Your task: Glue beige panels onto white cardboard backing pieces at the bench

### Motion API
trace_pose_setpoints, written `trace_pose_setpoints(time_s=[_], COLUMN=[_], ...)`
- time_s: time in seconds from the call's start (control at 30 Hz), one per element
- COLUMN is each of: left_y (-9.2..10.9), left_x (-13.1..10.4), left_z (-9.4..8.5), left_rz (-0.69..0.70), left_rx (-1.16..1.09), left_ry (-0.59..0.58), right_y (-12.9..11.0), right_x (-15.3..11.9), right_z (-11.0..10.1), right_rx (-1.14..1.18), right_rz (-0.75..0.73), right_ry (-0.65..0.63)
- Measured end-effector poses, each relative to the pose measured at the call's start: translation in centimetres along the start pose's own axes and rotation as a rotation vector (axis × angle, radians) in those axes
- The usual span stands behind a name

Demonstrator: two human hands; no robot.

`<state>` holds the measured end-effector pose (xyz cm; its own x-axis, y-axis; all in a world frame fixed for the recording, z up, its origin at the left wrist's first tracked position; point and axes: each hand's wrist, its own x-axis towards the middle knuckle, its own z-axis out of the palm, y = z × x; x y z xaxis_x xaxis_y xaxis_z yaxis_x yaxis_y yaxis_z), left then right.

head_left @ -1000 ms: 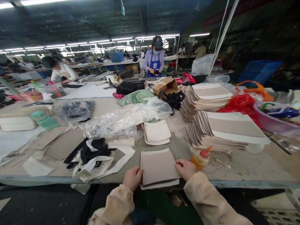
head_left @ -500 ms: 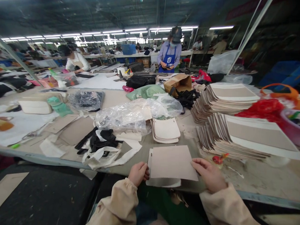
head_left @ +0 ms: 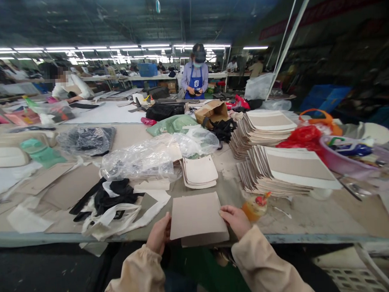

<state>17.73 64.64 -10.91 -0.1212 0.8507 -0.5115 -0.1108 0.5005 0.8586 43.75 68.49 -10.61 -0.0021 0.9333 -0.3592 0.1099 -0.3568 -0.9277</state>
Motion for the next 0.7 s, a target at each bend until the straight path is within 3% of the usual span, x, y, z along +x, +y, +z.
trace_pose_setpoints(time_s=[0.1,0.33,0.5,0.7], left_y=[-0.5,-1.0,-1.5,-1.0], left_x=[0.1,0.7,1.3,1.6], left_z=[0.1,0.8,1.3,1.7], left_rz=[-0.104,0.043,0.147,0.209], left_rx=[-0.083,0.251,0.637,0.848], left_ry=[-0.074,-0.063,-0.017,0.045], right_y=[1.2,1.6,2.3,3.0], right_x=[0.9,1.6,2.1,2.6], right_z=[-0.9,-2.1,-2.1,-2.0], right_rx=[-0.123,-0.450,-0.648,-0.773], right_rz=[-0.011,-0.037,-0.034,-0.044], right_ry=[0.045,0.108,0.132,0.134])
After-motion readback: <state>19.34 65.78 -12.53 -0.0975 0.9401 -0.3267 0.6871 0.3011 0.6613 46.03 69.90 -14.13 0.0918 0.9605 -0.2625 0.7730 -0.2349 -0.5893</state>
